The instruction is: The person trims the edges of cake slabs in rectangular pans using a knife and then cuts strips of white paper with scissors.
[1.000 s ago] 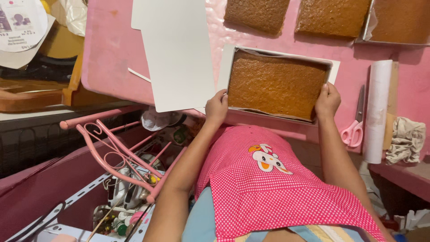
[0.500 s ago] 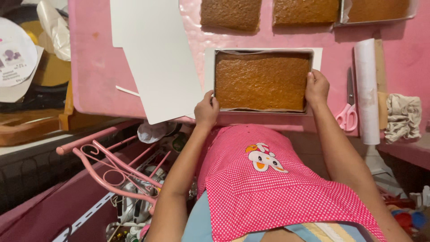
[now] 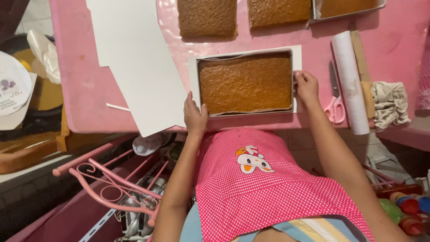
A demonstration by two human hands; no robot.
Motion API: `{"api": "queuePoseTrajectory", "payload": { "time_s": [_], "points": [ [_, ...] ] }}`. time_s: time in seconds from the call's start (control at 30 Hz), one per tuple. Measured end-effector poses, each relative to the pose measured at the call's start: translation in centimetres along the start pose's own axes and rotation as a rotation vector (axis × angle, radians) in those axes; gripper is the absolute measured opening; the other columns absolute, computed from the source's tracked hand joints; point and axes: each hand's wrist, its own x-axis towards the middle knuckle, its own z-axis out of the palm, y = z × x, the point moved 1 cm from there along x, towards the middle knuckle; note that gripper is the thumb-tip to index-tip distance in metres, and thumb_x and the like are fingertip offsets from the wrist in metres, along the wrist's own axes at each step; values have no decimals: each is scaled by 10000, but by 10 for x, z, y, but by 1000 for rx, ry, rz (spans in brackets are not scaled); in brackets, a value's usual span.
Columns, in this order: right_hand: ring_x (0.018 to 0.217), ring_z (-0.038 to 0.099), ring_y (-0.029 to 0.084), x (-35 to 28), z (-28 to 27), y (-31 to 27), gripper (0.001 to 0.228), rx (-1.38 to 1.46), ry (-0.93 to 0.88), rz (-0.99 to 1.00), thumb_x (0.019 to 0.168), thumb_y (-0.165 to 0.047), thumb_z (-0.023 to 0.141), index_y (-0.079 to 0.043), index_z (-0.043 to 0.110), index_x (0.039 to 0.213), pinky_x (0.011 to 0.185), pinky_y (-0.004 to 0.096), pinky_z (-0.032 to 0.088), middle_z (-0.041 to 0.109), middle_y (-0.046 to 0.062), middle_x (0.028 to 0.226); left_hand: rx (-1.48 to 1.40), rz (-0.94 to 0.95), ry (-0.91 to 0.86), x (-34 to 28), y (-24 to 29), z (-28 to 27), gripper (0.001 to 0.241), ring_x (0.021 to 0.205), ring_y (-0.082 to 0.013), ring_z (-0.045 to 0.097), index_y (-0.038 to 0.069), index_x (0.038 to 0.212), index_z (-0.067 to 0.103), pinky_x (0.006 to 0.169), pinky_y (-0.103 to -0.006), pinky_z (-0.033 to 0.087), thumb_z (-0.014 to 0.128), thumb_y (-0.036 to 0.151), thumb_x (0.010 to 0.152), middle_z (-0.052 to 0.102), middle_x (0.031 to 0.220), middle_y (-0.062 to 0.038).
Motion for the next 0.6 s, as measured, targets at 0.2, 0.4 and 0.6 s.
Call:
{"api": "queuePoseTrajectory", "payload": {
  "time_s": [0.2, 0.4, 0.6],
  "points": [
    [497, 572, 87, -13, -6, 11, 187, 304, -12, 136, 1067, -205, 581, -107, 710, 973, 391, 205, 499, 583, 30, 662, 67, 274, 136, 10, -5, 29, 775, 1405, -419, 394, 4, 1557, 285, 1184, -514, 320, 673, 167, 905, 384, 1516, -231],
    [514, 569, 57, -27, -26, -14, 155, 309, -38, 149, 1065, -207, 596, -95, 671, 989, 395, 155, 450, 624, 27, 694, 51, 128, 64, 24, 3, 39, 810, 1447, -403, 363, 42, 1606, 214, 1211, -520, 278, 650, 188, 940, 351, 1567, -204],
    [672, 665, 110, -6, -27, 16, 48, 290, -109, 89, 979, -65, 672, -65, 702, 1016, 509, 200, 546, 666, 87, 841, 115, 22, 88, 38, -7, 55, 827, 1410, -398, 454, 68, 1613, 219, 1174, -521, 367, 664, 263, 943, 399, 1568, -212]
  ]
}}
